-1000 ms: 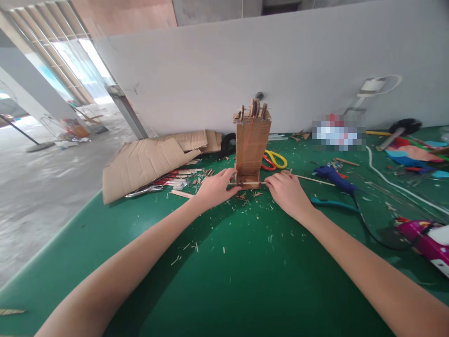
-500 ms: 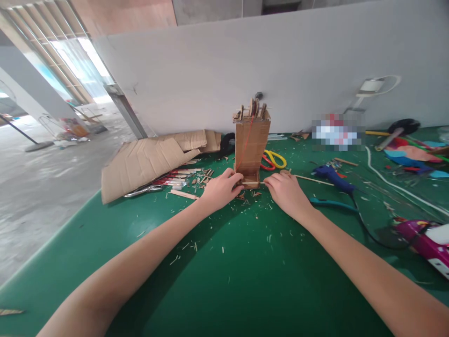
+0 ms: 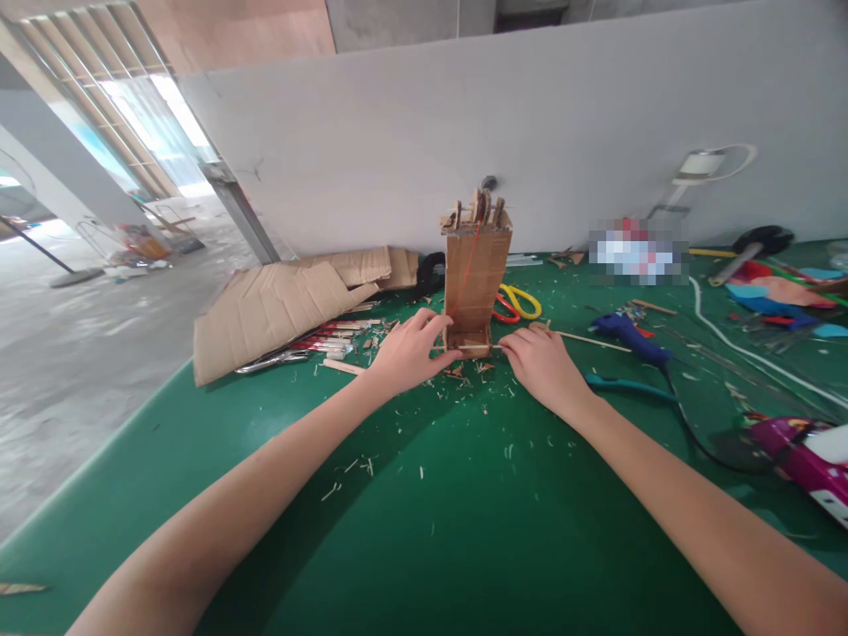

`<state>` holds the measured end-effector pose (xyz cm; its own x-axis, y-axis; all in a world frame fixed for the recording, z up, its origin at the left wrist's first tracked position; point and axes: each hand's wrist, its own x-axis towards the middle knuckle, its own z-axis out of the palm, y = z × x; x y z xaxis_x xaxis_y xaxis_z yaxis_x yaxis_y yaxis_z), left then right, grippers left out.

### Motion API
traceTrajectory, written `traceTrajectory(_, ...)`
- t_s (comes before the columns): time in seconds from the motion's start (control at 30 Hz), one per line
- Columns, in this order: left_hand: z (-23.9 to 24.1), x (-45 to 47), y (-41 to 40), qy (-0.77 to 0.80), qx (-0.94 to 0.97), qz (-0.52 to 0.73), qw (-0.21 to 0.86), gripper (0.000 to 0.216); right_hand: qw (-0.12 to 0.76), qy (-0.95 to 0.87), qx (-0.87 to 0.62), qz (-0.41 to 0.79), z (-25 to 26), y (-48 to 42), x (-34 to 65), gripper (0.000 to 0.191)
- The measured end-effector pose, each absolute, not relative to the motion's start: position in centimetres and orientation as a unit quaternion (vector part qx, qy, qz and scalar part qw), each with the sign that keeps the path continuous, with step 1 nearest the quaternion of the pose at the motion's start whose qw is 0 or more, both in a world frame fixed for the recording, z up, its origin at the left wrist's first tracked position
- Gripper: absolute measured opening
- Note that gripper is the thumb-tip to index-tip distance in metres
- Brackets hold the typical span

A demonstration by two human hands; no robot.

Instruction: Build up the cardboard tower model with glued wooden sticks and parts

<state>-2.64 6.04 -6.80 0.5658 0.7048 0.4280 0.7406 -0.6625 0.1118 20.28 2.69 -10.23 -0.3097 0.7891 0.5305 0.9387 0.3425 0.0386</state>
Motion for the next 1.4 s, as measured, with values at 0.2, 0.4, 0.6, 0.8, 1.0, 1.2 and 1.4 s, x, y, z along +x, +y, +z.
traceTrajectory(0.2,-5.7,-3.3,6.8,-0.3,-0.895,-0.33,-0.034,0.014,0.202,-0.786,-0.557,-0.177,-10.2,2.6,20.2,0.029)
traceTrajectory(0.4,-5.1,-3.6,6.6,-0.32,-0.88,-0.345,-0.061,0.014,0.194,-0.782,-0.561,-0.19,-10.2,2.5,20.2,0.031)
traceTrajectory(0.6,-5.2,-3.9,7.2,-0.362,-0.861,-0.351,-0.065,0.011,0.191,-0.78,-0.558,-0.208,-10.0,2.3,20.2,0.031)
traceTrajectory(0.8,-5.2,-4.2,7.8,-0.402,-0.847,-0.346,-0.042,0.013,0.204,-0.769,-0.576,-0.186,-9.9,2.0,19.8,0.03)
traceTrajectory(1.0,-3.2,-6.3,8.5,-0.449,-0.818,-0.352,0.066,0.026,0.226,-0.771,-0.57,-0.171,-9.6,1.6,19.4,0.042)
traceTrajectory(1.2,-2.0,-8.7,10.0,-0.513,-0.829,-0.207,0.083,0.032,0.216,-0.778,-0.567,-0.16,-9.7,1.5,19.2,0.041)
traceTrajectory(1.4,-2.9,-8.4,9.8,-0.54,-0.818,-0.132,0.15,0.035,0.213,-0.785,-0.563,-0.147,-9.8,1.5,19.2,0.041)
